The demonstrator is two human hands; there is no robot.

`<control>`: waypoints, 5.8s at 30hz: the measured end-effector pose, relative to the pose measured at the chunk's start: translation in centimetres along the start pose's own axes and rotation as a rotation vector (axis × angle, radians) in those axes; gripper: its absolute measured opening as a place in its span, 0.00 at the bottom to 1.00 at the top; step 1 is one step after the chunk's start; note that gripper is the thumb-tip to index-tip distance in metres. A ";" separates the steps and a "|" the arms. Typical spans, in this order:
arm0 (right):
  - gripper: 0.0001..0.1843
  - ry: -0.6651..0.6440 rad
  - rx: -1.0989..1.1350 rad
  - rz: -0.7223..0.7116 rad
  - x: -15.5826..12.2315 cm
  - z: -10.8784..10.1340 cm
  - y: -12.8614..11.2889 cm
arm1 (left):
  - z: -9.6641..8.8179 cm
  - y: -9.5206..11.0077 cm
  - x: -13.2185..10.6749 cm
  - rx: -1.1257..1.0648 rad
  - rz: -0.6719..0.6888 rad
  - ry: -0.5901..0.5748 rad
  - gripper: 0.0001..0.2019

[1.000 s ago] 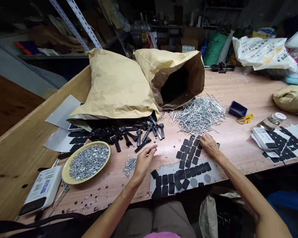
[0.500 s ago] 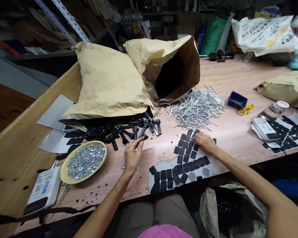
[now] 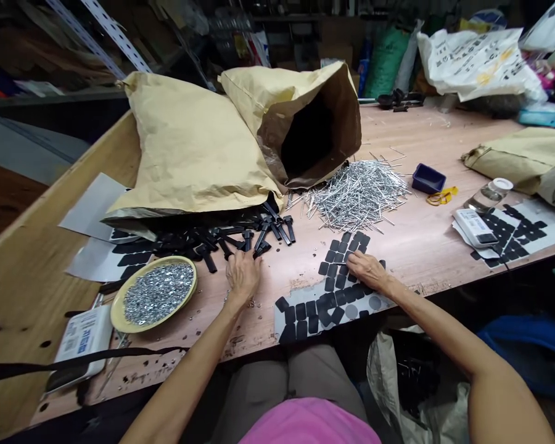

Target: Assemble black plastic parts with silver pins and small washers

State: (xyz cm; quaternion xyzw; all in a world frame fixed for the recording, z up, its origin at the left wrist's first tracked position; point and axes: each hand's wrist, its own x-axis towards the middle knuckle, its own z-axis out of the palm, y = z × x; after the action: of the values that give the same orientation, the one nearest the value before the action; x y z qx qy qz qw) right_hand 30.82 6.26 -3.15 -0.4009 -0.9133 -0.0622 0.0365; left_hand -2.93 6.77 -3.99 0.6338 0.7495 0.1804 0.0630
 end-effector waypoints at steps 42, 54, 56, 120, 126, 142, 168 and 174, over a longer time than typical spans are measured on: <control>0.16 0.038 0.410 0.667 17.4 -2.2 -9.7 | -4.8 1.6 -5.4 -1.432 -0.439 -0.061 0.14; 0.18 -0.094 1.009 0.864 14.9 -3.2 -8.4 | -4.1 2.9 -2.2 -1.595 -0.222 -0.217 0.18; 0.19 -0.024 1.280 0.881 13.9 -3.7 -9.8 | -3.3 3.5 -1.8 -1.647 -0.254 -0.262 0.21; 0.16 0.697 0.961 0.583 22.6 -2.7 -8.8 | 0.7 1.6 2.8 -1.965 -0.698 -0.224 0.21; 0.09 0.613 0.954 0.591 16.6 -1.0 -14.7 | 0.0 3.7 1.3 -2.039 -0.633 -0.250 0.23; 0.10 0.020 0.197 0.303 15.7 -2.4 -0.2 | -0.1 4.7 -1.1 -1.463 -0.386 -0.233 0.09; 0.10 -0.009 0.220 0.687 13.2 -3.3 -0.1 | -1.0 6.4 -3.1 -1.795 -0.453 -0.330 0.17; 0.16 -0.126 0.080 0.740 15.2 -0.7 -1.8 | 0.0 5.9 -1.8 -1.732 -0.427 -0.200 0.16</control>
State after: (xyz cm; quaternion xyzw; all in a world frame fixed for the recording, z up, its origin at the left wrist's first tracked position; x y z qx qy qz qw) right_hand 19.25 16.02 -0.85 -0.7050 -0.7089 0.0159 0.0159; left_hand 2.89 5.79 -2.12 0.2244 0.4437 0.6108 0.6163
